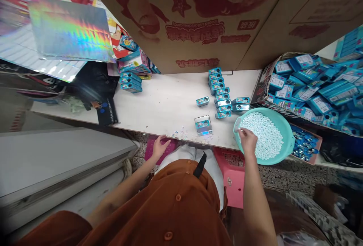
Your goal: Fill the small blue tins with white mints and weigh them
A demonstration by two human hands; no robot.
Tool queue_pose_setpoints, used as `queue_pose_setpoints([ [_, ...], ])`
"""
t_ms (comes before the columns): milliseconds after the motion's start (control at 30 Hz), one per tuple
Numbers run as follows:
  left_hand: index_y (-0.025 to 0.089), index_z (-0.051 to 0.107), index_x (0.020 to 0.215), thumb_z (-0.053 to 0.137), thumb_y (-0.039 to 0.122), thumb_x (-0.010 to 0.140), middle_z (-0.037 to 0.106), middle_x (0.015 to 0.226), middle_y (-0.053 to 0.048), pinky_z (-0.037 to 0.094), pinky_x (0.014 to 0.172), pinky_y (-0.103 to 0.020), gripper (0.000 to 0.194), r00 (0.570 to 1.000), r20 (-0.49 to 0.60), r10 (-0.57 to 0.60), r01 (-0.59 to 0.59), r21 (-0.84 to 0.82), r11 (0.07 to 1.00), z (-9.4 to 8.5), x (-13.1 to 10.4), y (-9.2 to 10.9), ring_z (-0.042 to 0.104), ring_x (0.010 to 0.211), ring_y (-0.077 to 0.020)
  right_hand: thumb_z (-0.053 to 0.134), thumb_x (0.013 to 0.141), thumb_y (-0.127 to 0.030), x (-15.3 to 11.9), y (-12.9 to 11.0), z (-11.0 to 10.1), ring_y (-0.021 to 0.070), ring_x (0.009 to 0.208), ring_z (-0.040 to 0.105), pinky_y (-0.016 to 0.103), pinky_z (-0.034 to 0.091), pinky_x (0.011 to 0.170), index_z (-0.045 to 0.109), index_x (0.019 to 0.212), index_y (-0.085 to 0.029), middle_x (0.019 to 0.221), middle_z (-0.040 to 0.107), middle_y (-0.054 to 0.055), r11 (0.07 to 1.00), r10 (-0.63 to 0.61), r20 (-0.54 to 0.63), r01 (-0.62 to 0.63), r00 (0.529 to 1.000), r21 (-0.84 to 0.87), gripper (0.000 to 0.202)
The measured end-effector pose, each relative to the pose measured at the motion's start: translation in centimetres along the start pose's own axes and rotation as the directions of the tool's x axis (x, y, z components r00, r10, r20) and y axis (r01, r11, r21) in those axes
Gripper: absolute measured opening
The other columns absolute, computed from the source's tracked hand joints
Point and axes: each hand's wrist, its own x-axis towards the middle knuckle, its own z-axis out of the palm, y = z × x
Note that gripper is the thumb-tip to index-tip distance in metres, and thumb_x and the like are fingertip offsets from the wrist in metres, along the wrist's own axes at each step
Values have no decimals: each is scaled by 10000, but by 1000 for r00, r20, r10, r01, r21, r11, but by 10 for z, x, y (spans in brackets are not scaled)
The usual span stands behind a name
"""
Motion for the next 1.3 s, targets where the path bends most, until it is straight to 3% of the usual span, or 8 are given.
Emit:
queue_pose_setpoints([
  [133, 219, 548, 1077, 640, 381, 730, 609, 1102, -77, 439, 930, -408, 393, 1000, 23, 21, -21, -21, 1000, 4, 12, 3, 543, 1082, -246, 532, 789, -428, -11, -76, 33, 199, 691, 630, 304, 469, 692, 719, 860, -189, 820, 708, 81, 966, -251, 218, 231, 943, 114, 312],
  [267, 227, 543, 1098, 632, 396, 741, 598, 1121, -74, 435, 939, -397, 404, 998, 26, 56, -55, -48, 997, 2, 17, 8, 530, 1103, -239, 527, 821, -316, -15, -117, 63, 186, 734, 630, 283, 458, 720, 718, 848, -220, 840, 706, 66, 931, -351, 340, 363, 872, 30, 215],
  [533, 212, 562, 1051, 639, 369, 733, 615, 1086, -78, 451, 920, -395, 362, 999, -50, -9, 5, -75, 997, -18, 7, -8, 559, 1061, -238, 547, 819, -360, -14, -126, 81, 171, 651, 574, 273, 421, 643, 700, 889, -181, 735, 652, 57, 915, -358, 335, 399, 871, -60, 246],
  [800, 210, 553, 1079, 616, 392, 757, 605, 1122, -86, 444, 930, -395, 375, 999, -28, -40, 37, -101, 994, -23, 3, -10, 553, 1086, -237, 504, 842, -455, -20, -135, 86, 185, 733, 567, 309, 442, 719, 676, 902, -167, 926, 632, 103, 893, -421, 264, 448, 868, -48, 341],
  [900, 216, 546, 1096, 607, 409, 765, 597, 1140, -84, 442, 927, -384, 388, 999, -8, -36, 35, -103, 994, -22, 8, -4, 548, 1092, -232, 525, 813, -531, -25, -127, 76, 205, 797, 565, 316, 431, 754, 669, 955, -158, 968, 623, 120, 903, -402, 185, 422, 897, -81, 425],
  [1000, 220, 547, 1085, 607, 413, 767, 595, 1141, -78, 434, 933, -378, 377, 1000, -11, -28, 27, -95, 995, -21, 11, 1, 540, 1100, -230, 505, 814, -554, -32, -101, 57, 189, 731, 547, 313, 423, 740, 670, 942, -160, 895, 635, 99, 944, -301, 86, 310, 950, -111, 446],
  [1167, 228, 543, 1085, 590, 393, 787, 590, 1139, -67, 426, 940, -382, 343, 1000, 14, 27, -26, -77, 997, -17, 24, 20, 524, 1116, -230, 438, 860, -479, -33, -24, 19, 221, 811, 542, 351, 406, 810, 667, 916, -138, 876, 632, 117, 975, -127, -162, 93, 979, -203, 414],
  [1300, 227, 541, 1095, 573, 360, 810, 578, 1147, -69, 408, 962, -389, 316, 973, 35, 227, -228, 4, 974, -5, 60, 68, 493, 1133, -236, 463, 848, -439, -25, 34, 3, 286, 980, 512, 430, 364, 901, 632, 1009, -85, 967, 613, 180, 960, -75, -285, -7, 956, -278, 424],
])
